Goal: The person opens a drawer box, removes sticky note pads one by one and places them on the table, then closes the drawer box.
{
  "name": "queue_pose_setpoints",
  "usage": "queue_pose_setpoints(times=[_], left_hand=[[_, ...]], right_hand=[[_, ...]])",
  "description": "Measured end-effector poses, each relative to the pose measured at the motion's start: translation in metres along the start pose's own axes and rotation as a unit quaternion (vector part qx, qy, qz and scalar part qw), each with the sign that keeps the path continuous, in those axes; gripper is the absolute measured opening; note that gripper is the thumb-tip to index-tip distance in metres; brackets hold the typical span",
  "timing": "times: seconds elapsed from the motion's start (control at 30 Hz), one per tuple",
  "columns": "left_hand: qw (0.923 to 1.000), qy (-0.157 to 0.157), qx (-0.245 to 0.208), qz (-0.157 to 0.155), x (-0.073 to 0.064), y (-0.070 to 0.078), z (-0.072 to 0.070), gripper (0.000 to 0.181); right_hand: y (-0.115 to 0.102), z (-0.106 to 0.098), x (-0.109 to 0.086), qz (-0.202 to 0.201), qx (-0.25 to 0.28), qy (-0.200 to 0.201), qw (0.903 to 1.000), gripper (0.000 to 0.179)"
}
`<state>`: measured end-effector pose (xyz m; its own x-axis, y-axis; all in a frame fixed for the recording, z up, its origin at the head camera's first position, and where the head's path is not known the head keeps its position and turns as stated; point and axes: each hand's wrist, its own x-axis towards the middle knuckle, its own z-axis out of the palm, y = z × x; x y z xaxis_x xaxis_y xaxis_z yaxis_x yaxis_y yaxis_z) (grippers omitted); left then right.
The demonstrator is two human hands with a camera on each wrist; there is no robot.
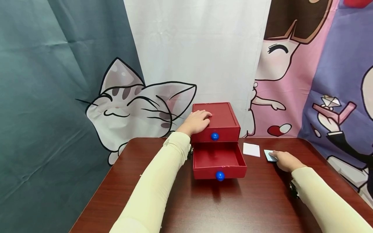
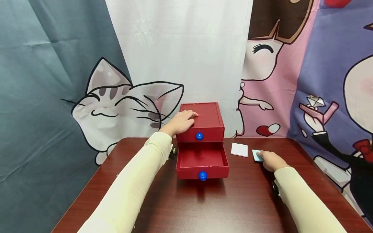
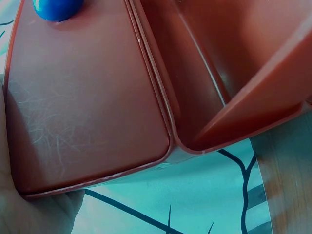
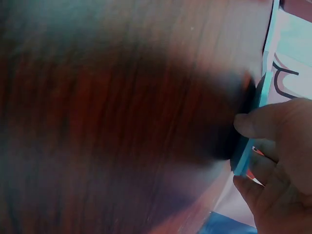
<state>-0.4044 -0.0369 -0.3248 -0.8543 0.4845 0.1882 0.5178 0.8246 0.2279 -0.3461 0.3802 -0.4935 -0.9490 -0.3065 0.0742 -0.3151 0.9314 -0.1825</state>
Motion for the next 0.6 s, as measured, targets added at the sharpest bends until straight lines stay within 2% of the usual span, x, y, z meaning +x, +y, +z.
queue_pose_setpoints(times=[0.27,0.6], left_hand=[[1.0000,-0.004,-0.001,0.001,-0.001,-0.001,0.003,0.047],[1.0000,0.000,-0.002,0.002,0.001,0.001,0.000,0.046]], right_hand=[[-0.002,0.005,0.009,0.023,0.001,-0.030,0.9993,0.049],[-0.004,0.004,0.014,0.022,0.009,0.008,0.9997,0.044]])
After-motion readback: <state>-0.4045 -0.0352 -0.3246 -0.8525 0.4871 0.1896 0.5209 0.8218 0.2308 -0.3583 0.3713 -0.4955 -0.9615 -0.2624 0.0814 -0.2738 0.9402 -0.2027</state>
